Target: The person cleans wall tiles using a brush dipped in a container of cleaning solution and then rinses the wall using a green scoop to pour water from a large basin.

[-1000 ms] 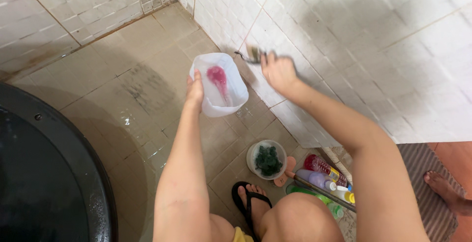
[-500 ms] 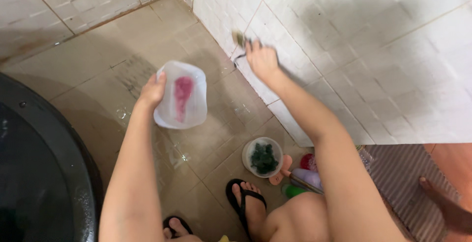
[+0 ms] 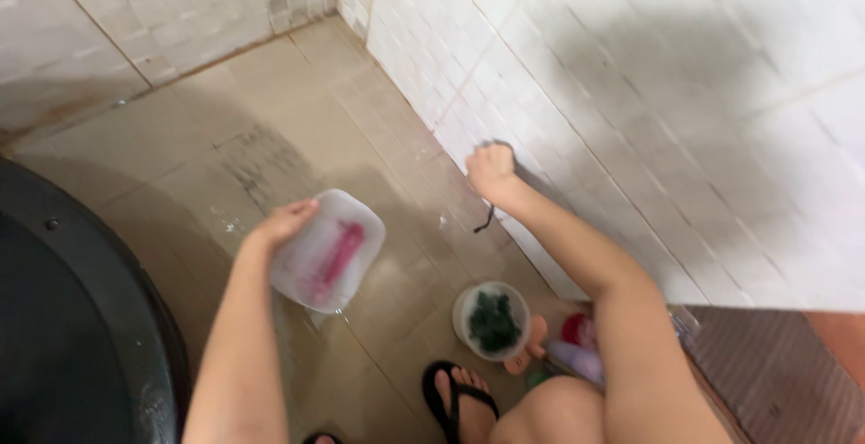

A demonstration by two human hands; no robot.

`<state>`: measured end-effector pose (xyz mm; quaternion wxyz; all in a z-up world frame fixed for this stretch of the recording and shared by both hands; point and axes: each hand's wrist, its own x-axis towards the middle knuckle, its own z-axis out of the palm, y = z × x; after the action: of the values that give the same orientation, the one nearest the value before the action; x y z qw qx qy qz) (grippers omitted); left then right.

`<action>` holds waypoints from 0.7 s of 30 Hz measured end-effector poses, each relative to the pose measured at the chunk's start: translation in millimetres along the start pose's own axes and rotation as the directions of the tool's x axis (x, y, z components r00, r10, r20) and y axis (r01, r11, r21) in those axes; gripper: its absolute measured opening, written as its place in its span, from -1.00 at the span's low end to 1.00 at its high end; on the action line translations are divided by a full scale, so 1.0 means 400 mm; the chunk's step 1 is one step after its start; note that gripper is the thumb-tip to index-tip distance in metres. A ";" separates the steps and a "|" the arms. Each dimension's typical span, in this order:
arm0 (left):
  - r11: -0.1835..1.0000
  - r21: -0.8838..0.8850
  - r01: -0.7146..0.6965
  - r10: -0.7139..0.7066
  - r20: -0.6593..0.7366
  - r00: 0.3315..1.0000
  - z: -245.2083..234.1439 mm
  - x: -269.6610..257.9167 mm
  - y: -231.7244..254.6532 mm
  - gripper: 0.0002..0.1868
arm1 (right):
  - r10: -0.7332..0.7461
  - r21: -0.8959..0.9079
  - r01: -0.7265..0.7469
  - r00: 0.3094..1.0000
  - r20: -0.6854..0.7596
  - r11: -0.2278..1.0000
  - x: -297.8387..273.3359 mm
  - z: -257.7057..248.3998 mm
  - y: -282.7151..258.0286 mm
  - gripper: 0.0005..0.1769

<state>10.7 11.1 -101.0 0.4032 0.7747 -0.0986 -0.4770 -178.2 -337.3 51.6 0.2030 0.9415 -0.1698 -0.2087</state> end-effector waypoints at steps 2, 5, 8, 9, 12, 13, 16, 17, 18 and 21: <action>0.999 -0.010 -0.033 0.034 0.033 0.999 0.008 0.039 -0.017 -0.29 | -0.016 -0.027 0.016 1.000 -0.012 1.000 0.127 -0.030 -0.034 -0.79; 0.993 -0.001 -0.116 0.116 0.061 0.991 0.023 0.086 -0.023 -0.23 | -0.035 -0.029 0.030 0.978 -0.208 0.999 0.325 -0.094 -0.090 -0.77; 0.998 0.012 -0.063 0.062 0.073 0.995 0.032 0.067 0.008 -0.13 | -0.017 0.020 0.025 0.951 -0.310 0.999 0.490 -0.171 -0.114 -0.76; 0.998 0.029 -0.057 0.054 0.089 0.995 0.024 0.048 0.023 -0.08 | -0.010 0.020 0.019 0.930 -0.367 1.000 0.541 -0.193 -0.121 -0.76; 0.981 -0.106 0.165 -0.175 -0.102 0.979 0.004 -0.012 0.061 0.07 | 0.054 0.053 -0.033 0.883 -0.466 0.998 0.663 -0.214 -0.141 -0.74; 0.946 -0.197 0.256 -0.293 -0.191 0.937 -0.008 -0.022 0.068 0.13 | 0.074 0.085 -0.036 0.861 -0.503 0.996 0.699 -0.209 -0.151 -0.74; 0.960 0.016 0.279 -0.268 -0.235 0.934 -0.025 -0.017 0.081 -0.03 | 0.100 0.143 -0.030 0.851 -0.516 0.989 0.759 -0.141 -0.189 -0.71; 0.954 0.066 0.294 -0.272 -0.226 0.935 -0.025 -0.010 0.087 -0.02 | 0.088 0.145 -0.021 0.877 -0.472 0.989 0.771 -0.115 -0.212 -0.70; 0.943 0.119 0.311 -0.281 -0.215 0.935 -0.022 -0.006 0.094 -0.01 | 0.075 0.150 -0.012 0.903 -0.423 0.989 0.775 -0.093 -0.233 -0.69; 0.910 0.240 0.339 -0.293 -0.208 0.933 -0.005 0.002 0.108 0.01 | -0.077 -0.051 0.061 0.899 -0.432 0.997 0.787 -0.095 -0.238 -0.68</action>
<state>22.8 -16.8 -70.0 0.2170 0.8655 -0.0022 -0.4514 130.8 -370.9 -61.8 0.2452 0.9659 -0.0831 -0.0043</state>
